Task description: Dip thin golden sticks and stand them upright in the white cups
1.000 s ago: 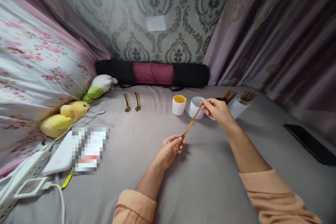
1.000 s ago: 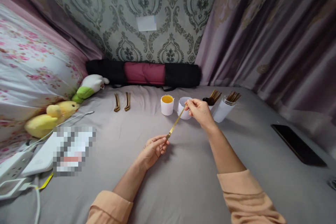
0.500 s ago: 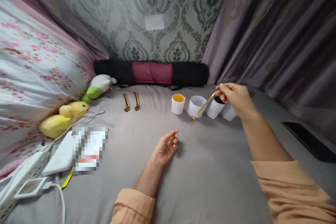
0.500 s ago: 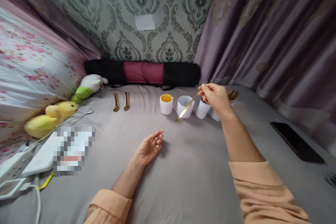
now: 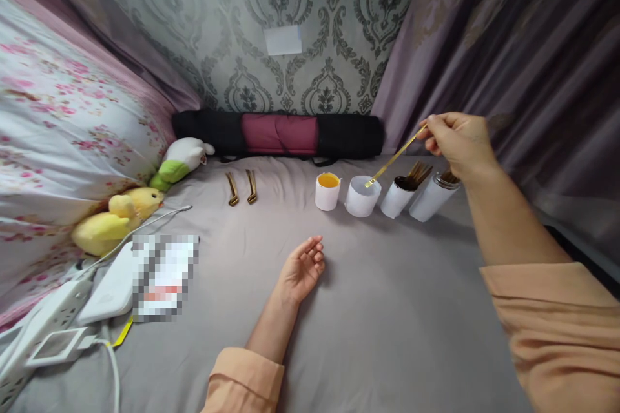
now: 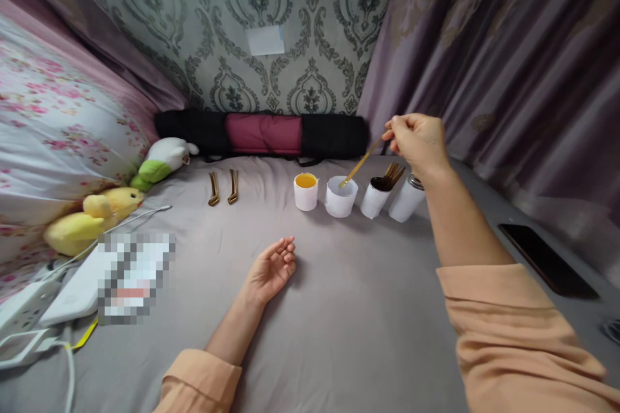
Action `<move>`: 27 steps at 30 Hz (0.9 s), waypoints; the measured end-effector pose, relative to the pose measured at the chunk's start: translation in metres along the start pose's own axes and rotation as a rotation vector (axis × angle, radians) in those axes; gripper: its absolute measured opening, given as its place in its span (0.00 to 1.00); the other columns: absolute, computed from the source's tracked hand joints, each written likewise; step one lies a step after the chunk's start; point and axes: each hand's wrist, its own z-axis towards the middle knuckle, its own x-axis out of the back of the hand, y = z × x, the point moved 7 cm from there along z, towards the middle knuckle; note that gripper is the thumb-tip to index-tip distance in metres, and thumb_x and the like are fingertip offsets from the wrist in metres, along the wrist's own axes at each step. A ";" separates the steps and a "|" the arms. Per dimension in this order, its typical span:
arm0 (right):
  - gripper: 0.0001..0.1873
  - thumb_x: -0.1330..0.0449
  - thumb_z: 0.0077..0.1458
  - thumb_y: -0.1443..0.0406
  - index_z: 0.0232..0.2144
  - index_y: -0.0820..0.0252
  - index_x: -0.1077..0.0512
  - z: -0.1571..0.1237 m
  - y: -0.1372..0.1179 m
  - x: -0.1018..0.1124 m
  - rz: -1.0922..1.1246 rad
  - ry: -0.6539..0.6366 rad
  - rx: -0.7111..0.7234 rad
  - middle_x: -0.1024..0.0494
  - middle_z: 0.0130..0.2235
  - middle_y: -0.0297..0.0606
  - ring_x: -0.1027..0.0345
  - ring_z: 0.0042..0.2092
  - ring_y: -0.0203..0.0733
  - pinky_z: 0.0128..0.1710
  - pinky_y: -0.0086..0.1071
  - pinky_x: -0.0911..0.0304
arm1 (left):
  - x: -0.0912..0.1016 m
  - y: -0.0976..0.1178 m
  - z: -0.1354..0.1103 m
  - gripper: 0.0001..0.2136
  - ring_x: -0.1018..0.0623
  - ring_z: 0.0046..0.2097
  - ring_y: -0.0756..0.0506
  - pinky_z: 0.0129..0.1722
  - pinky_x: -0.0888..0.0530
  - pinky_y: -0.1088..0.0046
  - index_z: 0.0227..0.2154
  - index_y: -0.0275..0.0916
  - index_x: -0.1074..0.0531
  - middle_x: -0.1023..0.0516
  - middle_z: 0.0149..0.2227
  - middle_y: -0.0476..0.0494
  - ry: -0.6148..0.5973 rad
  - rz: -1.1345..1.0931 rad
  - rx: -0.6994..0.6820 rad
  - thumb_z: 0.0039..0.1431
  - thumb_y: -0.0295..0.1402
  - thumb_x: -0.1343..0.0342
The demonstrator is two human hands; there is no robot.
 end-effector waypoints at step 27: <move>0.09 0.45 0.51 0.63 0.28 0.64 0.28 -0.001 0.053 -0.068 -0.198 -0.358 0.072 0.24 0.26 0.39 0.40 0.19 0.29 0.18 0.24 0.45 | 0.001 0.004 0.001 0.07 0.33 0.24 0.57 0.22 0.35 0.82 0.32 0.31 0.29 0.30 0.27 0.46 0.001 -0.003 -0.011 0.51 0.29 0.45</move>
